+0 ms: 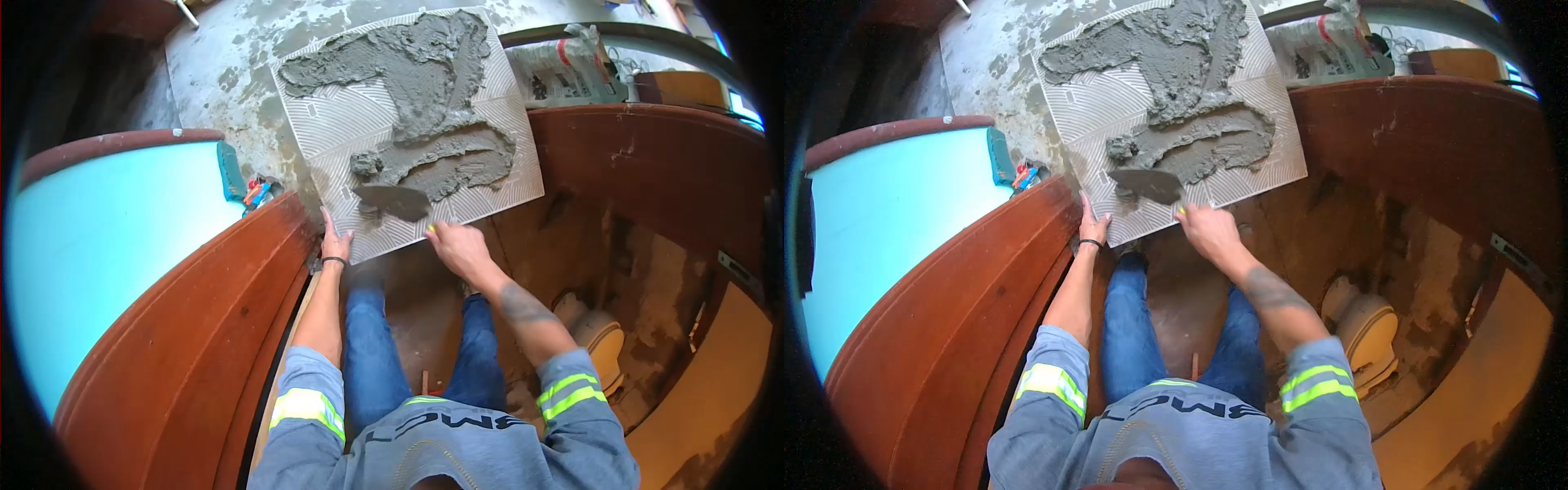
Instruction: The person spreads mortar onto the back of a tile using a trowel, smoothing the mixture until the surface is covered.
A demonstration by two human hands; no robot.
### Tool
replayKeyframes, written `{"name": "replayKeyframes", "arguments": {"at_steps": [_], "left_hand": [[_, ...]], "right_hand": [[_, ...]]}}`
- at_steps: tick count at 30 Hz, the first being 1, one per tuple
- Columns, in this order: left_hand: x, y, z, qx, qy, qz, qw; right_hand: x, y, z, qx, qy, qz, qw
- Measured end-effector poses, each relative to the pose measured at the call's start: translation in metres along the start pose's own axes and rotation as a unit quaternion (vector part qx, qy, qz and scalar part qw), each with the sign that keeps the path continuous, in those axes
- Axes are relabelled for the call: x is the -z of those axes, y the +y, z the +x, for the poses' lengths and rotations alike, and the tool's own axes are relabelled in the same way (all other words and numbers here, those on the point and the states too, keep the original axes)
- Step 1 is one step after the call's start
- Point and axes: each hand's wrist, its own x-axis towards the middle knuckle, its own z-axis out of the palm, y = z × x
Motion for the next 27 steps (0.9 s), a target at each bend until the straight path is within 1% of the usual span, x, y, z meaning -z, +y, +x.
{"name": "replayKeyframes", "arguments": {"at_steps": [1,3,4,5,6,7,8,9,10,11,12,13,15,16,17,18,19,21,23,24,25,26,27], "left_hand": [[0.002,0.001,0.000,-0.004,0.002,-0.004,1.000],[0.006,0.010,0.000,0.023,-0.034,-0.028,0.999],[0.012,0.030,-0.006,0.066,-0.051,-0.023,0.996],[0.013,0.033,-0.008,0.061,-0.058,-0.022,0.996],[0.015,0.036,-0.009,0.073,-0.063,-0.043,0.994],[0.017,0.036,-0.010,0.085,-0.070,-0.061,0.992],[0.012,0.030,-0.008,0.053,-0.052,-0.050,0.996],[0.007,0.018,-0.003,0.044,-0.058,-0.049,0.996],[-0.003,-0.006,0.003,-0.010,-0.015,-0.035,0.999],[-0.005,-0.005,0.002,-0.066,0.028,-0.022,0.997],[-0.004,-0.005,0.001,-0.026,0.001,-0.020,0.999],[-0.003,-0.003,0.000,-0.040,0.004,-0.027,0.999],[-0.004,-0.008,0.003,-0.042,-0.001,-0.030,0.999],[-0.006,-0.004,0.001,-0.049,-0.010,-0.034,0.998],[-0.003,0.000,0.000,-0.038,-0.018,-0.045,0.998],[0.000,0.002,0.000,-0.024,-0.021,-0.055,0.998],[0.002,-0.002,-0.001,-0.026,-0.021,-0.056,0.998],[-0.004,-0.008,0.003,-0.070,0.004,-0.004,0.998],[-0.002,0.000,0.001,-0.050,-0.007,-0.015,0.999],[0.000,0.002,0.001,-0.034,-0.019,-0.027,0.999],[0.002,0.001,0.002,-0.017,-0.031,-0.037,0.999],[0.000,-0.007,0.003,-0.044,-0.030,-0.045,0.998],[-0.002,-0.006,0.005,-0.046,-0.025,-0.049,0.997]], "right_hand": [[0.000,-0.002,0.023,0.027,0.035,-0.011,0.999],[0.012,0.007,0.066,0.006,0.038,-0.096,0.995],[0.020,0.016,0.079,-0.031,0.036,-0.099,0.994],[0.026,0.027,0.087,-0.069,0.030,-0.100,0.992],[0.034,0.041,0.092,-0.107,0.027,-0.089,0.990],[0.047,0.052,0.096,-0.169,-0.015,-0.071,0.983],[0.055,0.065,0.094,-0.205,-0.012,-0.043,0.978],[0.062,0.078,0.090,-0.239,-0.009,-0.015,0.971],[0.065,0.089,0.081,-0.249,-0.005,-0.016,0.968],[0.065,0.101,0.071,-0.282,-0.004,0.025,0.959],[0.065,0.113,0.062,-0.314,0.000,0.064,0.947],[0.057,0.127,0.049,-0.326,0.007,0.060,0.943],[0.019,0.157,0.017,-0.296,0.097,0.099,0.945],[-0.003,0.170,0.003,-0.325,0.100,0.224,0.913],[0.013,0.146,-0.012,-0.404,0.059,0.400,0.820],[0.023,0.127,-0.026,-0.437,0.050,0.469,0.765],[0.028,0.117,-0.040,-0.436,0.052,0.470,0.766],[0.036,0.108,-0.058,-0.435,0.041,0.615,0.657],[0.024,0.097,-0.064,-0.406,0.102,0.742,0.524],[0.007,0.106,-0.054,-0.373,0.125,0.784,0.481],[0.000,0.109,-0.040,-0.341,0.131,0.829,0.423],[-0.009,0.113,-0.018,-0.338,0.120,0.836,0.415],[-0.013,0.117,0.007,-0.331,0.109,0.844,0.408]]}}
